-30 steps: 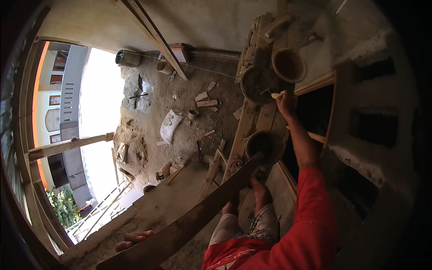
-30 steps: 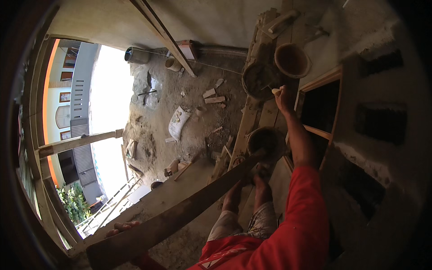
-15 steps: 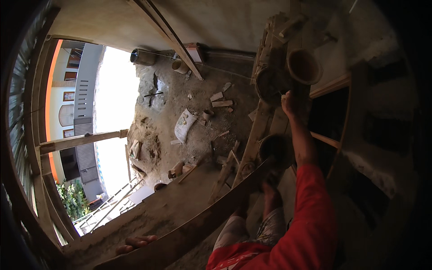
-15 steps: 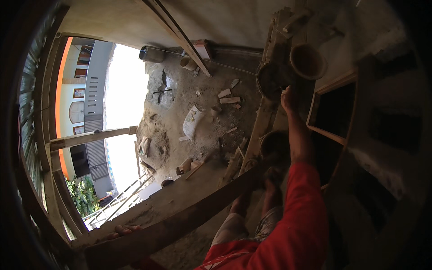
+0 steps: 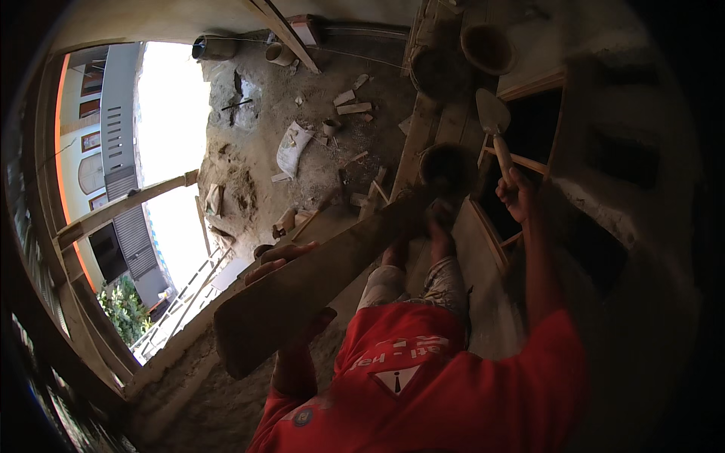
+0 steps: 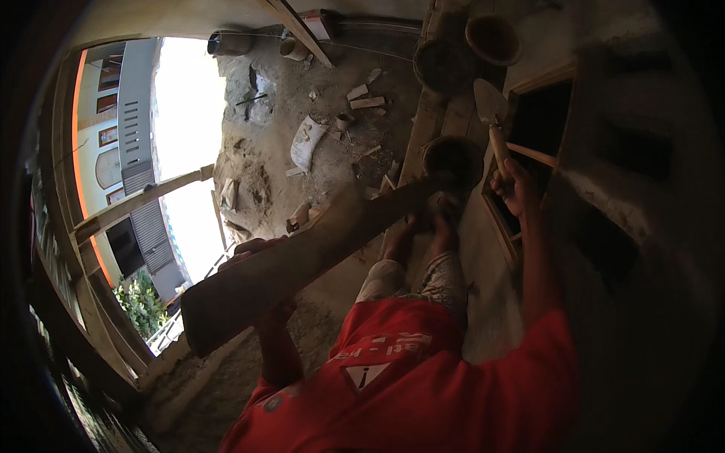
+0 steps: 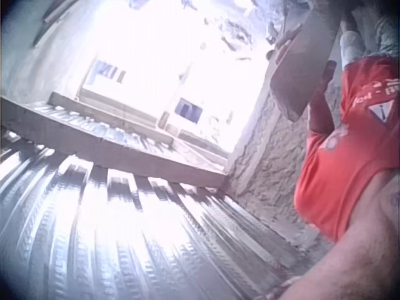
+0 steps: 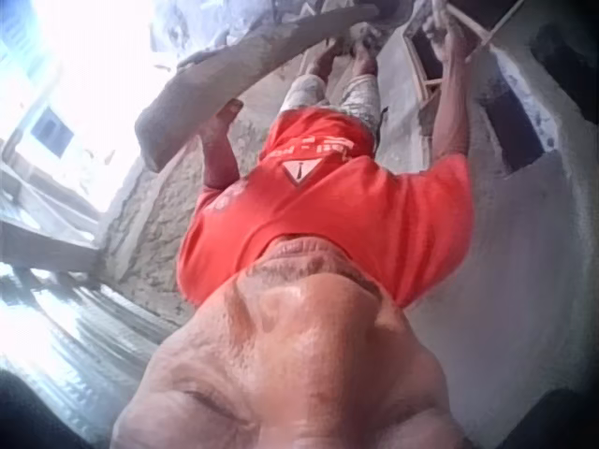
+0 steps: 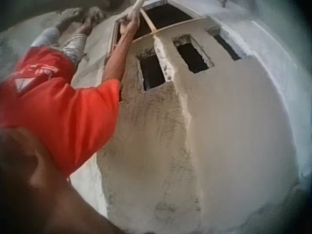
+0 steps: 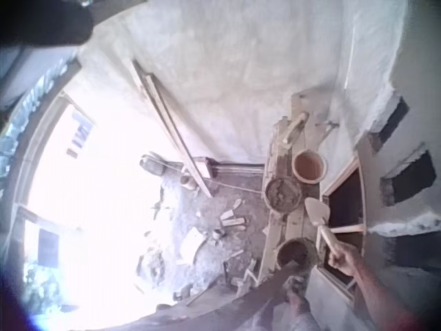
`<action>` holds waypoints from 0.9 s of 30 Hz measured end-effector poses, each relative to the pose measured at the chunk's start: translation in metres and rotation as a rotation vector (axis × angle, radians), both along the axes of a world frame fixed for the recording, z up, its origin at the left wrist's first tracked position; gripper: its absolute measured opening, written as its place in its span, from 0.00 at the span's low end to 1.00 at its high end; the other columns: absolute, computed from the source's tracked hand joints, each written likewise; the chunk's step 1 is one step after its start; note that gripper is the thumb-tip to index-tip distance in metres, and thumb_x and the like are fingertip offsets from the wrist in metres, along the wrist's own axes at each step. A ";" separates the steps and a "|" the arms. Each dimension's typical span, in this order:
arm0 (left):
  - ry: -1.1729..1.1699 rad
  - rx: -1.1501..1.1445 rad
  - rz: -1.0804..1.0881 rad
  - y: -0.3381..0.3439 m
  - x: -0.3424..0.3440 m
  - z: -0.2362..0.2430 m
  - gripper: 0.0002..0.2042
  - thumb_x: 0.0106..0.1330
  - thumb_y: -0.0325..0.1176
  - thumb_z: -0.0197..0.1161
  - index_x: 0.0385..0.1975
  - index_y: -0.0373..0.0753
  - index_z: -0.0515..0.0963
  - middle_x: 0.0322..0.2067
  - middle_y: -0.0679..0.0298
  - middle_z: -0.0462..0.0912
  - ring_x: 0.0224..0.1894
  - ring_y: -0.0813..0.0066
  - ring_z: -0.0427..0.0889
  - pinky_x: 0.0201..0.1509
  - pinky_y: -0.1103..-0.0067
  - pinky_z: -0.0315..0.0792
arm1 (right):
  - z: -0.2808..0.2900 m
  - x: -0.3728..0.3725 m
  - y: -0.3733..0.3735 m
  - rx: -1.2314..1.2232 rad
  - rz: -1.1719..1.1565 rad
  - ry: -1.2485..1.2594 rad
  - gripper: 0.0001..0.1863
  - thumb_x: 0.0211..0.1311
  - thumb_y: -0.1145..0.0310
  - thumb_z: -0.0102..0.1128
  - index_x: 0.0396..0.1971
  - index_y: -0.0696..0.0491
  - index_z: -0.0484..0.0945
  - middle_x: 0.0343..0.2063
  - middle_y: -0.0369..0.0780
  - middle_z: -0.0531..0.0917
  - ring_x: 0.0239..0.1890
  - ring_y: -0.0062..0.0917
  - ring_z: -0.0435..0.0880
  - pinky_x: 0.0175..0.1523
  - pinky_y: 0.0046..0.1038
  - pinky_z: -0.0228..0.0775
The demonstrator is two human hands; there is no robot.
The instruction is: The person applies mortar to a wall using a trowel and levels the surface with a long straightedge while standing on a scaffold.
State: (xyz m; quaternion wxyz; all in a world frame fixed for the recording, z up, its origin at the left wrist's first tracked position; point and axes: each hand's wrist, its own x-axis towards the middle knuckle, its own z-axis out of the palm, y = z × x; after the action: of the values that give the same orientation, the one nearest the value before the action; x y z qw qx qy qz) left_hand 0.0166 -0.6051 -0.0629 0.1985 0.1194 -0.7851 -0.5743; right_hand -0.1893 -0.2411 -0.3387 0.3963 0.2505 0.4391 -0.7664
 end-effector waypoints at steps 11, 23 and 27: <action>-0.902 -0.100 -0.405 0.038 0.031 0.013 0.15 0.59 0.39 0.69 0.39 0.34 0.78 0.33 0.65 0.78 0.33 0.75 0.75 0.40 0.73 0.72 | 0.255 0.166 -0.012 0.482 0.447 0.707 0.29 0.60 0.64 0.64 0.59 0.55 0.67 0.32 0.38 0.78 0.26 0.20 0.81 0.28 0.20 0.72; -0.490 -0.185 -0.329 0.030 0.069 0.006 0.18 0.64 0.38 0.65 0.48 0.38 0.69 0.35 0.60 0.78 0.35 0.71 0.74 0.41 0.72 0.73 | 0.236 0.257 0.017 0.640 0.850 0.747 0.25 0.58 0.62 0.62 0.55 0.50 0.72 0.35 0.45 0.84 0.35 0.41 0.86 0.38 0.38 0.80; -0.300 -0.166 -0.263 0.023 0.057 0.017 0.21 0.64 0.39 0.65 0.52 0.40 0.66 0.37 0.58 0.78 0.37 0.67 0.75 0.42 0.70 0.73 | 0.124 0.250 0.020 0.759 0.828 0.812 0.24 0.60 0.61 0.59 0.55 0.55 0.71 0.32 0.50 0.84 0.37 0.46 0.85 0.42 0.41 0.77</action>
State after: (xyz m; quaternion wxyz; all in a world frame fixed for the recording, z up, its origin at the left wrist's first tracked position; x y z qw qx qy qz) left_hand 0.0733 -0.5819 -0.0460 0.0119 0.0835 -0.8592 -0.5046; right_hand 0.0612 -0.2215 -0.2149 0.3455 -0.1233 0.8498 -0.3786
